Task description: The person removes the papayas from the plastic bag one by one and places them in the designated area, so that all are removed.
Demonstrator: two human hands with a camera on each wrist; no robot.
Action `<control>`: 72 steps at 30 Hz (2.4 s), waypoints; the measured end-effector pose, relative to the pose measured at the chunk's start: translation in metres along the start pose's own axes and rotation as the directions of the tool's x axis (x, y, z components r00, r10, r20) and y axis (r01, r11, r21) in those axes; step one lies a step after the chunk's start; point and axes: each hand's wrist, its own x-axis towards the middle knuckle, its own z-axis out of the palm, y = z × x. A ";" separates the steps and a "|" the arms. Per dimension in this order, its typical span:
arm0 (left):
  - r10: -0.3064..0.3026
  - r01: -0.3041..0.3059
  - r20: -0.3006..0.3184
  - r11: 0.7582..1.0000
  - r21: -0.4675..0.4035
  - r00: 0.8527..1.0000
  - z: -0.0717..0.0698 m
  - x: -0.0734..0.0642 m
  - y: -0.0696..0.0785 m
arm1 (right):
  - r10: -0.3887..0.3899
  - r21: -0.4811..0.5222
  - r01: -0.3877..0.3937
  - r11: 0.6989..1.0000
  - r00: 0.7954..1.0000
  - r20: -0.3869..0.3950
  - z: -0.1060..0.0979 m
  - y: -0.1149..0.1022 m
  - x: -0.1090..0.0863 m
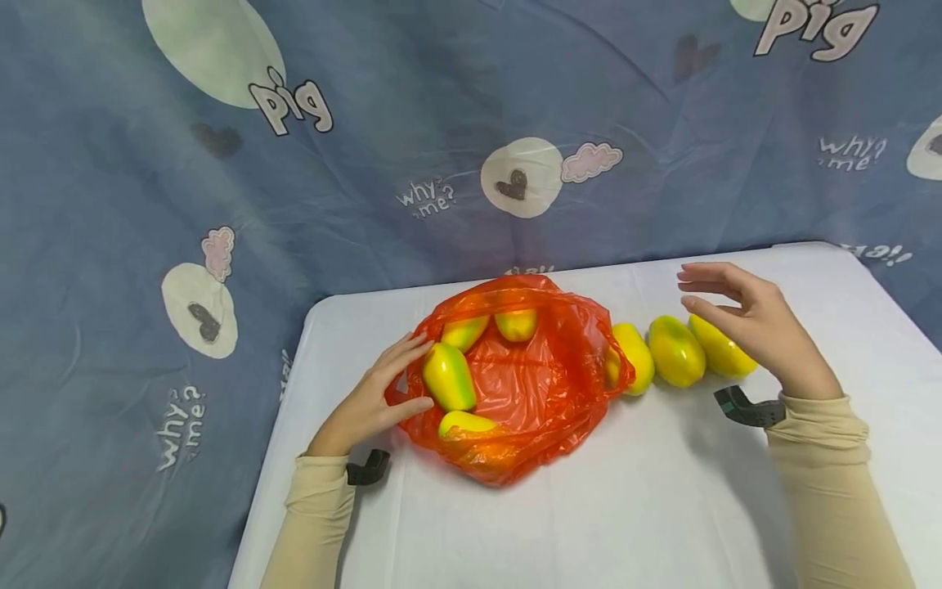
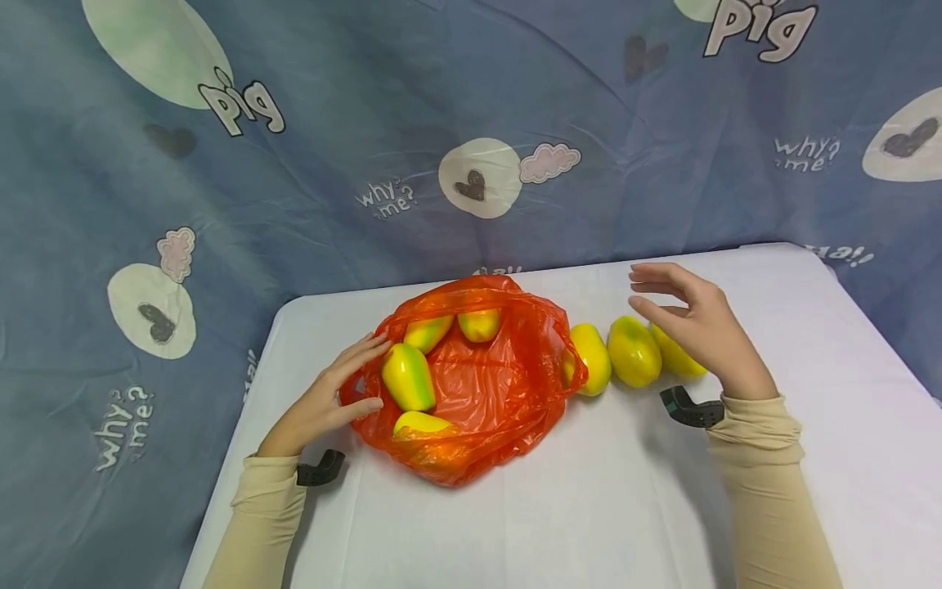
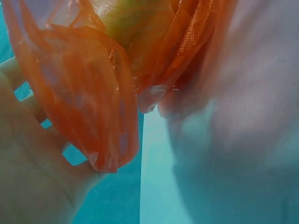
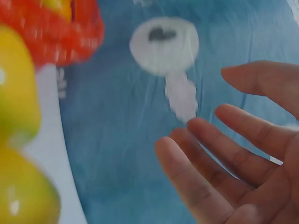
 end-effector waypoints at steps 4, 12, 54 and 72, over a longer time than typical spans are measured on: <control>-0.010 0.010 0.006 1.000 -0.002 1.000 0.000 0.000 0.001 | -0.038 -0.030 0.042 0.999 0.993 0.113 0.016 -0.021 0.008; -0.019 0.019 -0.001 1.000 -0.019 1.000 0.000 0.000 0.001 | -0.083 -0.035 0.105 0.994 0.915 0.394 0.059 -0.052 0.026; 0.023 -0.023 0.004 1.000 -0.011 1.000 0.001 -0.002 -0.001 | -0.012 -0.392 0.286 0.874 0.821 0.571 0.184 -0.090 0.114; -0.011 0.011 0.020 1.000 -0.002 1.000 0.004 -0.002 -0.001 | 0.143 -0.510 0.194 0.838 0.824 0.548 0.205 -0.085 0.124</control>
